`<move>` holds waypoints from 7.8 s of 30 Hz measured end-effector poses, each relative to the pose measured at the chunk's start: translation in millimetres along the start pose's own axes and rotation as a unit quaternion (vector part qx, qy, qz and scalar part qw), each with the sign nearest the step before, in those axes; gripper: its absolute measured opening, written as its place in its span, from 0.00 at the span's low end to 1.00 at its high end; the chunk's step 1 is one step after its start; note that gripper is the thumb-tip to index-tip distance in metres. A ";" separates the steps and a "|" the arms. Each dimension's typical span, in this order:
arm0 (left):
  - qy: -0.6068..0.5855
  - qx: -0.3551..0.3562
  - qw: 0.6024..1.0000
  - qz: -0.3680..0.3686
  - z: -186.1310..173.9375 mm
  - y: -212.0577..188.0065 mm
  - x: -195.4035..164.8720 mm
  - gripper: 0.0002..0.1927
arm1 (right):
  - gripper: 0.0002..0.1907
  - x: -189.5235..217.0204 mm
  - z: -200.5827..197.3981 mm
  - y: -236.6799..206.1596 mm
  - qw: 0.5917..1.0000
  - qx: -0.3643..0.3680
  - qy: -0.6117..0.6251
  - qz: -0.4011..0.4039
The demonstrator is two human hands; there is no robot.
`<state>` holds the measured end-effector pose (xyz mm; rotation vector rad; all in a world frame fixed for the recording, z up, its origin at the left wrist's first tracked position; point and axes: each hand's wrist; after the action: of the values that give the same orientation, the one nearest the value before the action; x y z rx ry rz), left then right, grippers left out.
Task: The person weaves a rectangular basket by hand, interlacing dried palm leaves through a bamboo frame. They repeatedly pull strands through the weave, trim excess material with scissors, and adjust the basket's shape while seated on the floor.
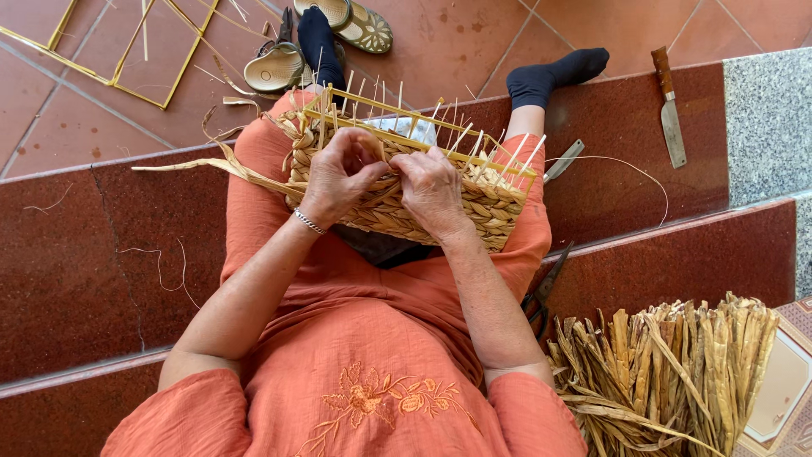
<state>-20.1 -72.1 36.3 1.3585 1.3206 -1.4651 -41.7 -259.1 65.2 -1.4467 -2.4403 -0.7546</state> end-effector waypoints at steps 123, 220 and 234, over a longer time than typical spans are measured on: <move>0.613 -0.253 0.697 0.272 -162.5 -40.4 -16.2 0.22 | 0.22 17.4 31.0 35.3 0.984 -0.151 0.014 0.095; 0.510 0.057 0.850 -0.118 -192.9 50.9 -31.3 0.15 | 0.06 22.4 48.4 47.0 0.970 -0.127 0.168 0.122; 0.296 -0.032 0.949 0.108 -138.9 4.6 1.6 0.10 | 0.13 24.2 22.3 14.4 0.935 -0.200 0.262 0.129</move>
<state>15.6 62.0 45.6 1.9206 1.4969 -0.8840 -39.6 -223.5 61.1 -1.4148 -1.7223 -1.4165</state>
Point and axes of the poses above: each hand's wrist, its own y-axis towards the middle knuckle, its own z-axis out of the palm, x = y × z, and after that the axes turned 8 degrees about -z, right-handed
